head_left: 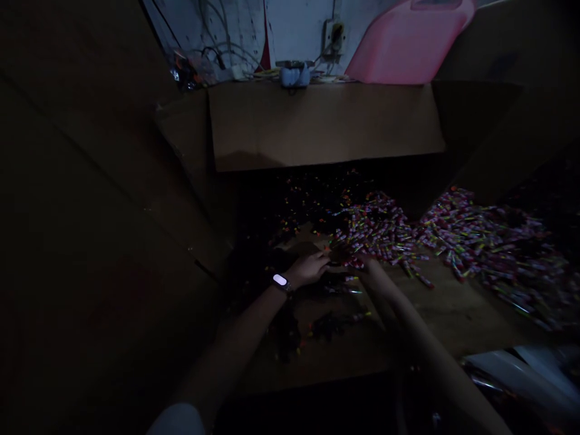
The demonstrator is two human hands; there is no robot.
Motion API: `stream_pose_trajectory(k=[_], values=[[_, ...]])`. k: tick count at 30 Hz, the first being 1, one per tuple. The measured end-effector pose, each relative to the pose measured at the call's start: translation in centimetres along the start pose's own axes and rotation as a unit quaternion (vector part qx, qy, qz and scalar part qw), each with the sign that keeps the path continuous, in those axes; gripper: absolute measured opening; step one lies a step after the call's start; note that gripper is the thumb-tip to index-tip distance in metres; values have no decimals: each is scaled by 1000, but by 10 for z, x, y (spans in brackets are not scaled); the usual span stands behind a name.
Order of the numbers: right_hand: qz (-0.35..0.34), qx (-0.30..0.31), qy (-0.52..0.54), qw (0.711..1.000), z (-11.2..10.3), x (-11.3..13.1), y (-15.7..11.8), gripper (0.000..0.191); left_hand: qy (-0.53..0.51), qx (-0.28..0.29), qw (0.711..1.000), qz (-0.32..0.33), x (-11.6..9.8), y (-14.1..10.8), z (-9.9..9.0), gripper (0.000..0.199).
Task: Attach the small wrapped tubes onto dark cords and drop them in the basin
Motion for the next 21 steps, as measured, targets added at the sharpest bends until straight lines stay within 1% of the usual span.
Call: stream_pose_trajectory(k=[3,7,16,21], values=[[0,-7,-22,1000,-3,1,-1,25,-8,5,1000,-1,0,1,0,25],[6,1,-39,999,-4,3,-2,23,-18,13,1000,2,0,1,1,26],[-5,30,-64,997,-3,6,9,28,-47,18,999,17,-2,-2,0,29],[-7,49,-61,997,1,4,13,21,-54,31,998,29,-5,-3,3,26]])
Point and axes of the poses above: each hand's wrist, its own y-axis towards the middle knuckle, its own z-axis out of the palm, x = y × z, the point moved 9 cm from there along y, towards the middle knuckle, and after that the axes turned 8 degrees about -z, right-handed, at the moved point
